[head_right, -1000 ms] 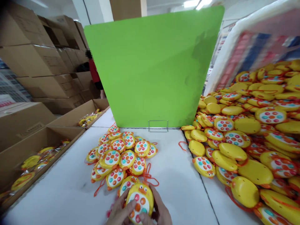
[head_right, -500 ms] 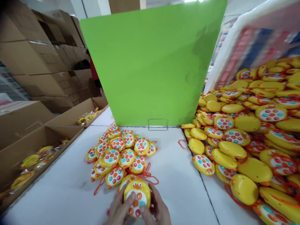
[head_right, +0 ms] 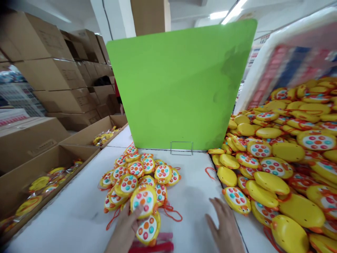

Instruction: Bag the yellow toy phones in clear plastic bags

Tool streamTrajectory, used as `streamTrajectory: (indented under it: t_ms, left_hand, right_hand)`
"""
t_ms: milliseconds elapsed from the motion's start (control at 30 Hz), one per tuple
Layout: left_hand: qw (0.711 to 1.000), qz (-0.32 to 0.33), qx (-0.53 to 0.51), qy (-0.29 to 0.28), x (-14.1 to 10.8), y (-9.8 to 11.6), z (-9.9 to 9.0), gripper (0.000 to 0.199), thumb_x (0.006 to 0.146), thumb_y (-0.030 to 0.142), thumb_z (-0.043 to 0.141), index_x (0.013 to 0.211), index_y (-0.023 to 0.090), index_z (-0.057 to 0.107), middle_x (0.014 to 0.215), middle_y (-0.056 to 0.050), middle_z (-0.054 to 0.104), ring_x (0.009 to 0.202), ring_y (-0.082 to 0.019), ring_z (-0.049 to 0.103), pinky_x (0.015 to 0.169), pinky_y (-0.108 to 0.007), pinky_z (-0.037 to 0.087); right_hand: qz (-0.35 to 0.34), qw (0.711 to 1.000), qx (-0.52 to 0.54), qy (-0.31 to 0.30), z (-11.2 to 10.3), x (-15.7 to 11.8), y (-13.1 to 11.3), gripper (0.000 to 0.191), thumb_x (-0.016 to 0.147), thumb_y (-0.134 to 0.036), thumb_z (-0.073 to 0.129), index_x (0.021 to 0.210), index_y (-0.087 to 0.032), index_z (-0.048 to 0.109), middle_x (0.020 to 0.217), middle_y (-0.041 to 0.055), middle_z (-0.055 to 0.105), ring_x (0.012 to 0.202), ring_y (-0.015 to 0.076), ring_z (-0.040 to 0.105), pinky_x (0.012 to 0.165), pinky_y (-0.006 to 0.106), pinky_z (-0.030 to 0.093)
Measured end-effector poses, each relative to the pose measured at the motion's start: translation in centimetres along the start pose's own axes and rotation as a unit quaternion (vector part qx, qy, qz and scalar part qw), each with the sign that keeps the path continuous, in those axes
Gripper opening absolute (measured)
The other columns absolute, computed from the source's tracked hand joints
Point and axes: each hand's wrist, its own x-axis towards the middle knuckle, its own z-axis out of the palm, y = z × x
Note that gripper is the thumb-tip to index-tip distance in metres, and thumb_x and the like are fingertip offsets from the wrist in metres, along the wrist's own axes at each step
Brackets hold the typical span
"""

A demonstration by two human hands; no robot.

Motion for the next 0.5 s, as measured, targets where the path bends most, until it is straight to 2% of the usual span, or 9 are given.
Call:
streamTrajectory:
  t_ms: [67,133,200,267,367,433,500]
  left_hand:
    - [0.998,0.024,-0.058,0.007,1.4,2.1,0.9,0.039,0.08,0.013,0.056,0.117,0.019,0.047,0.108,-0.012,0.067,0.098,-0.024,0.065,0.079,-0.03,0.055]
    - [0.996,0.019,-0.086,0.0,2.1,3.6,1.5,0.025,0.086,0.011,0.043,0.11,0.012,0.05,0.107,-0.017,0.066,0.1,-0.024,0.065,0.083,-0.031,0.054]
    - [0.995,-0.01,-0.102,-0.005,2.1,4.3,1.8,0.024,0.089,0.012,0.035,0.106,0.004,0.05,0.108,-0.025,0.064,0.099,-0.028,0.065,0.084,-0.034,0.054]
    - [0.993,-0.041,-0.111,0.008,1.4,4.0,1.7,0.026,0.09,0.013,0.033,0.104,0.0,0.051,0.108,-0.028,0.063,0.097,-0.028,0.066,0.082,-0.034,0.055]
    - [0.991,-0.105,-0.079,-0.013,0.3,2.0,1.4,0.02,0.088,0.014,0.042,0.101,0.004,0.055,0.099,-0.022,0.068,0.091,-0.025,0.068,0.079,-0.032,0.055]
    - [0.979,-0.184,-0.056,-0.068,-0.3,-0.2,1.4,0.022,0.085,0.021,0.051,0.101,0.007,0.055,0.095,-0.019,0.07,0.086,-0.025,0.069,0.075,-0.034,0.055]
    - [0.957,-0.261,-0.05,-0.119,-0.6,-2.5,1.7,0.038,0.082,0.036,0.056,0.107,0.009,0.053,0.094,-0.017,0.07,0.082,-0.027,0.068,0.065,-0.035,0.055]
  right_hand:
    - [-0.029,0.985,-0.168,0.016,-1.0,1.9,3.5,0.044,0.079,-0.02,0.042,0.12,-0.006,0.05,0.126,0.0242,0.049,0.117,0.0392,0.045,0.093,0.056,0.041]
    - [-0.037,0.96,-0.277,0.008,-1.4,3.4,6.0,0.051,0.071,-0.005,0.041,0.12,-0.007,0.052,0.122,0.0248,0.052,0.111,0.0427,0.05,0.085,0.059,0.045]
    - [-0.042,0.948,-0.316,0.005,-1.6,4.3,7.4,0.055,0.067,0.002,0.039,0.119,-0.009,0.055,0.117,0.0242,0.057,0.104,0.0442,0.054,0.077,0.059,0.047]
    - [-0.049,0.948,-0.316,0.003,-1.9,4.8,7.6,0.054,0.07,0.003,0.036,0.119,-0.011,0.055,0.114,0.0227,0.059,0.102,0.0427,0.056,0.075,0.057,0.048]
    - [-0.074,0.951,-0.3,-0.006,-2.5,4.7,5.6,0.048,0.078,-0.004,0.036,0.124,-0.008,0.048,0.115,0.0195,0.06,0.105,0.0333,0.057,0.082,0.047,0.051]
    - [-0.107,0.958,-0.265,-0.014,-2.6,3.9,2.6,0.048,0.081,-0.009,0.035,0.129,-0.008,0.04,0.122,0.0156,0.057,0.111,0.0252,0.054,0.09,0.037,0.049]
    - [-0.172,0.966,-0.19,-0.025,-2.0,2.6,-1.1,0.05,0.082,-0.008,0.034,0.131,-0.013,0.037,0.128,0.0114,0.054,0.117,0.0209,0.05,0.093,0.034,0.048]
